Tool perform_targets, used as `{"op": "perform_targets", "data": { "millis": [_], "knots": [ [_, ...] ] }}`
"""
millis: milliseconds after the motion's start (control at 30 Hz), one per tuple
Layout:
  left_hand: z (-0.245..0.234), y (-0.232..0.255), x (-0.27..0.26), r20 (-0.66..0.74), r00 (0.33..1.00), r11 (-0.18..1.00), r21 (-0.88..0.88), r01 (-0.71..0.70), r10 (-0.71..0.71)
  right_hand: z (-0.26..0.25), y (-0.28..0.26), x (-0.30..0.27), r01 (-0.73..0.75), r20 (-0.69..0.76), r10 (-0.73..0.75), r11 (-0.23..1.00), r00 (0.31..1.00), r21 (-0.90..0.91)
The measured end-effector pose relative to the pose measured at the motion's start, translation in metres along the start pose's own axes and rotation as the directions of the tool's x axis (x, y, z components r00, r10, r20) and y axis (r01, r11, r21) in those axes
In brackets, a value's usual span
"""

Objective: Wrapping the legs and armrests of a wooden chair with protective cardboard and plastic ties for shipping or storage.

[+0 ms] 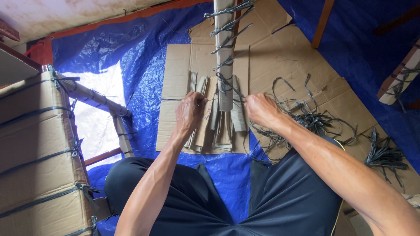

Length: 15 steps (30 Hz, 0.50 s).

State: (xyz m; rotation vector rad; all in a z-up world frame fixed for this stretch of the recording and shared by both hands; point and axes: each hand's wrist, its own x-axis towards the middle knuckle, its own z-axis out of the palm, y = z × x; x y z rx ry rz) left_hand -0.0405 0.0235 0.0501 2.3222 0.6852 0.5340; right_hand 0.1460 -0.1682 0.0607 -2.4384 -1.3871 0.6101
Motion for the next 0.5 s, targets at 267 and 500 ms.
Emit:
{"op": "perform_targets", "data": {
  "millis": [267, 500],
  "knots": [
    [-0.004, 0.029, -0.001, 0.012, 0.998, 0.995, -0.079, -0.065, 0.066, -0.012, -0.050, -0.022, 0.086, 0.224, -0.093, 0.995, 0.970, 0.041],
    [0.000, 0.029, 0.001, 0.188, 0.967, 0.955, -0.273, -0.118, 0.173, -0.007, -0.074, -0.023, 0.198, 0.179, -0.218, 0.972, 0.959, 0.125]
  ]
}}
